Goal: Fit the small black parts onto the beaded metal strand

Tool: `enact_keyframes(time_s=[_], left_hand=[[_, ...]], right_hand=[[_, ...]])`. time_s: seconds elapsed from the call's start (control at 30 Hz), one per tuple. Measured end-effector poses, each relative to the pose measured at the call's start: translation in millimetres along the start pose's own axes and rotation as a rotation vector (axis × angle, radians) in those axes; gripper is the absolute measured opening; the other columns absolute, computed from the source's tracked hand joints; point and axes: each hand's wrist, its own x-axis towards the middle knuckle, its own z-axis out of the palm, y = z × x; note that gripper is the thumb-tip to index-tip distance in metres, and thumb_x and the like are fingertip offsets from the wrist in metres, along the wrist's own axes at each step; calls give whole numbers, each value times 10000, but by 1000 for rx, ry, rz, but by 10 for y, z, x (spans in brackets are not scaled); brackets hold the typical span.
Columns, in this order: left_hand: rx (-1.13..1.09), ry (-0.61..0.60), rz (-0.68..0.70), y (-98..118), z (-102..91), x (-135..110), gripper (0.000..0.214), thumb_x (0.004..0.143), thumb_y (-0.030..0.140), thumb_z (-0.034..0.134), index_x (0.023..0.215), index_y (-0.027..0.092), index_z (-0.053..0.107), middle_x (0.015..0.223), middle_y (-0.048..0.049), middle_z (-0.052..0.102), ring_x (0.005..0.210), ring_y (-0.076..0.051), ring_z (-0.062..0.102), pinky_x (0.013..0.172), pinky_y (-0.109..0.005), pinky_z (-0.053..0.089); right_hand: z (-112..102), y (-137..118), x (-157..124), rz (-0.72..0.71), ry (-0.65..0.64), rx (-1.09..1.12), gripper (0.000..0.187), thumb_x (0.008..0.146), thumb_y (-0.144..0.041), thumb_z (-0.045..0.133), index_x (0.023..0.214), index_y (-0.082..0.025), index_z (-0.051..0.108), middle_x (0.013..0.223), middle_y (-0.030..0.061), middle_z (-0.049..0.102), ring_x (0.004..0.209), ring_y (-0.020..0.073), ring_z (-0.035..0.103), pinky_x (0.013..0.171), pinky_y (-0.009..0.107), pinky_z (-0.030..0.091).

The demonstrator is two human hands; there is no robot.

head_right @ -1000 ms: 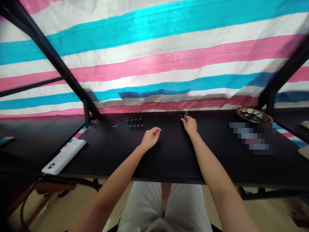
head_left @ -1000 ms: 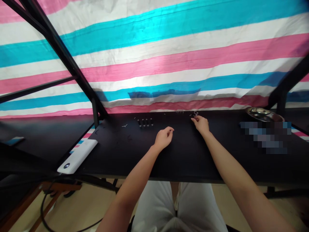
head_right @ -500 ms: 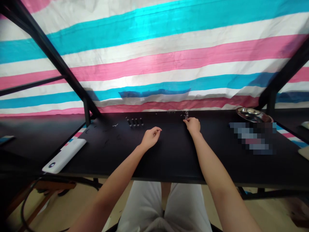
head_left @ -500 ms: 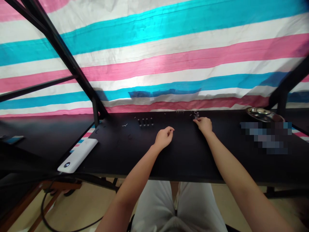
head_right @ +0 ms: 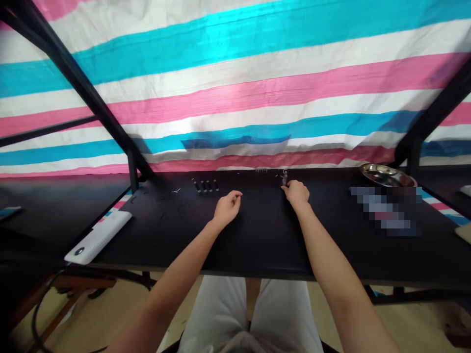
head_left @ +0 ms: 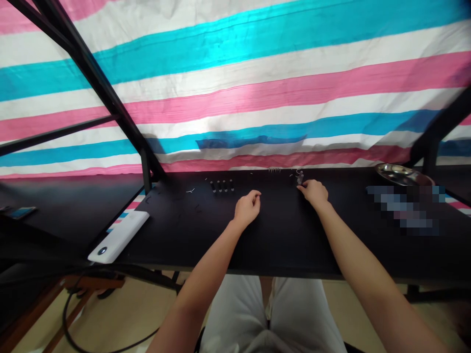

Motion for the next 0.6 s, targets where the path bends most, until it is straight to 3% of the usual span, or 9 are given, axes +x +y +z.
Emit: enact_keyframes(time_s=[0.17, 0.3, 0.4, 0.6], left_hand=[[163, 75, -214, -122, -181, 71, 594, 815, 231, 477, 1378, 217, 286, 757, -43, 624, 649, -171, 584, 651, -260, 408], [276, 72, -383, -237, -289, 120, 716, 817, 242, 478, 1433, 226, 114, 806, -81, 643, 700, -206, 616, 687, -296, 428], [338, 45, -439, -290, -302, 143, 719, 825, 243, 457, 1435, 255, 77, 883, -109, 651, 752, -237, 630, 699, -324, 433], [323, 87, -414, -353, -255, 202, 599, 848, 279, 447, 1400, 271, 216, 1043, -133, 619, 832, -258, 624, 737, -350, 430]], right_hand=[[-28, -49, -66, -79, -73, -82, 204, 754, -277, 547, 872, -168, 673, 880, 151, 657, 779, 251, 624, 627, 309, 422], [2, -180, -175, -428, -111, 36, 213, 791, -370, 516, 778, -196, 638, 700, 59, 645, 626, 168, 584, 552, 247, 362], [35, -324, -304, -655, -68, 183, 297, 838, -424, 445, 739, -199, 612, 604, 14, 602, 542, 127, 531, 535, 229, 337], [129, -532, -553, -869, -33, 230, 312, 873, -405, 409, 759, -201, 615, 650, 13, 625, 572, 123, 549, 558, 224, 347]])
